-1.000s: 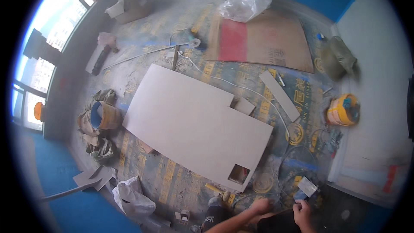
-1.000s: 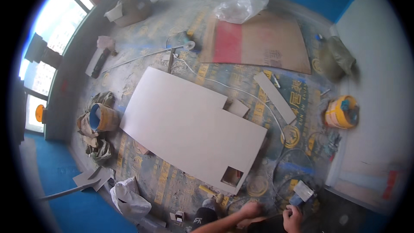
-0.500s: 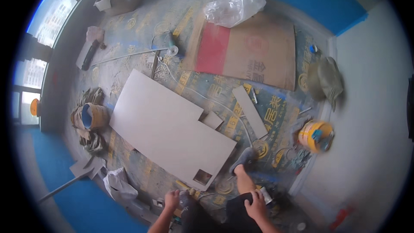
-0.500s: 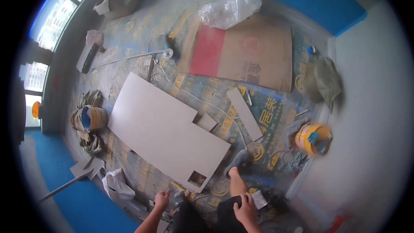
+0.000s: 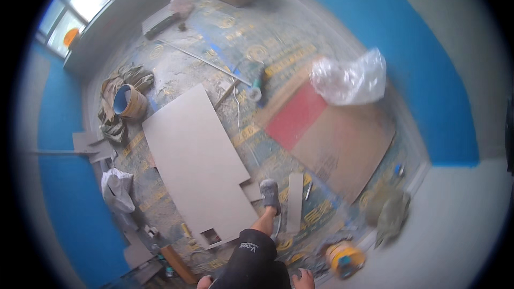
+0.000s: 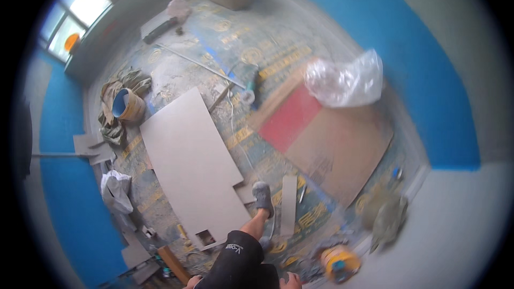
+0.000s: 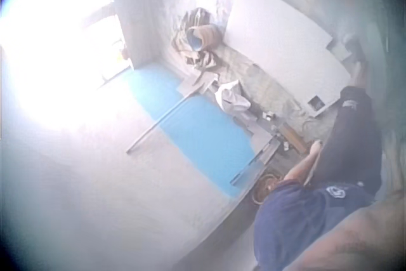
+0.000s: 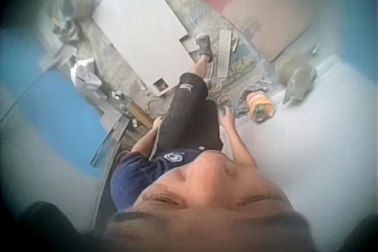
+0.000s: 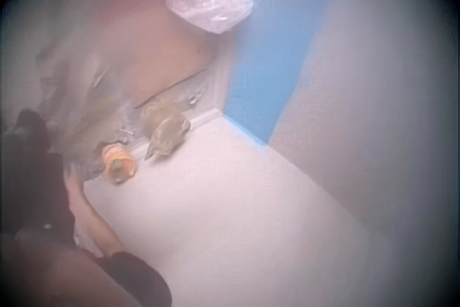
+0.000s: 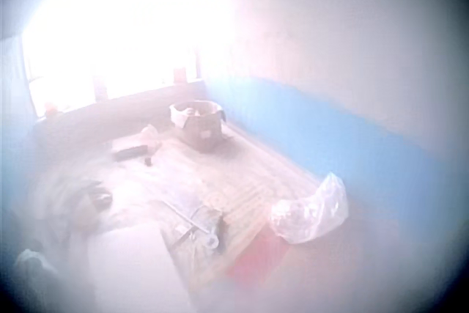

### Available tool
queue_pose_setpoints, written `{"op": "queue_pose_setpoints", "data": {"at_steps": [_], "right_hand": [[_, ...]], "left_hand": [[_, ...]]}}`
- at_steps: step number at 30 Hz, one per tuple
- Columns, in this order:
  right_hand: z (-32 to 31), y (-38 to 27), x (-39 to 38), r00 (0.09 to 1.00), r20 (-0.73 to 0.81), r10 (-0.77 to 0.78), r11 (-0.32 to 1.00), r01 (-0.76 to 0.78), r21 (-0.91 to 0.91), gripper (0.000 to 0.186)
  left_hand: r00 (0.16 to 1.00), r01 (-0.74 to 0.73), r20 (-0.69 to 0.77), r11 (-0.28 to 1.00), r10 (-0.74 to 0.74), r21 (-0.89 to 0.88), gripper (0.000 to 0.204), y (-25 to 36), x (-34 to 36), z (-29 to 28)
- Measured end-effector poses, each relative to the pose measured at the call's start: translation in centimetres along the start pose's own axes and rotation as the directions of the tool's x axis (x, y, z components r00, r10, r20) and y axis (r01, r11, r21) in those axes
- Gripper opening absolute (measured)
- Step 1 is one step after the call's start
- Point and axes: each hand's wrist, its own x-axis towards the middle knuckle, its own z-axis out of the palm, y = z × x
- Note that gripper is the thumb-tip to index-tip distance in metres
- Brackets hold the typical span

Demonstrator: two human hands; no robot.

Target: The person uses an angle grinder to cut and smooth a large white tile on a workshop floor, then walks into a narrow room to apply mortar to a dark subfloor with a notched trowel.

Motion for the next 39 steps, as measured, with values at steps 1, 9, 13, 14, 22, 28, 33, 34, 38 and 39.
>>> {"op": "queue_pose_setpoints", "data": {"at_steps": [1,9,13,14,22,28,33,34,38,39], "right_hand": [[-2.7,0.6,3.8,0.999,-0.044,0.004,1.0,-0.004,0.001,0.043],[-21.8,-8.7,35.8,0.985,0.138,0.104,0.991,-0.114,0.07,0.039],[-23.8,-16.6,55.5,0.974,0.219,-0.055,0.923,0.134,-0.361,0.046],[-23.5,-16.3,60.8,0.956,0.173,-0.236,0.849,0.29,-0.442,0.038],[-12.5,-42.5,89.1,0.62,0.404,-0.673,0.415,0.768,-0.487,0.057],[0.7,-49.1,101.4,0.271,0.783,-0.56,-0.332,0.792,-0.512,0.053],[0.0,-49.7,108.8,0.128,0.797,-0.591,-0.354,0.846,-0.399,0.044],[0.1,-50.3,108.0,0.189,0.859,-0.475,-0.268,0.899,-0.346,0.051],[-2.4,-49.6,102.3,0.563,0.825,0.038,-0.203,0.813,-0.546,0.064],[-4.7,-49.5,101.6,0.539,0.833,0.124,-0.036,0.842,-0.539,0.067]], "left_hand": [[0.998,-0.053,-0.035,0.998,0.054,0.015,0.092,5.9,2.9,-1.8],[0.89,-0.39,-0.409,0.798,0.2,-0.459,0.075,49.2,8.3,-22.4],[0.849,-0.485,-0.5,0.625,0.169,-0.612,0.067,62.5,15.2,-33.1],[0.853,-0.477,-0.504,0.589,0.133,-0.652,0.066,64.1,16.4,-35.4],[0.912,-0.282,-0.375,0.41,-0.166,-0.867,0.051,64.9,25.9,-35.4],[0.93,-0.015,-0.111,0.264,-0.351,-0.964,0.043,65.9,25.2,-20.1],[0.974,0.197,0.162,0.239,-0.158,-0.951,0.038,75.4,12.2,-4.8],[0.979,0.201,0.185,0.238,-0.086,-0.95,0.037,78.0,8.5,-3.1],[0.983,0.148,0.16,0.122,0.094,-0.981,0.037,88.4,-3.3,-1.5],[0.985,0.126,0.136,0.096,0.106,-0.987,0.037,90.3,-4.8,-1.7]]}}
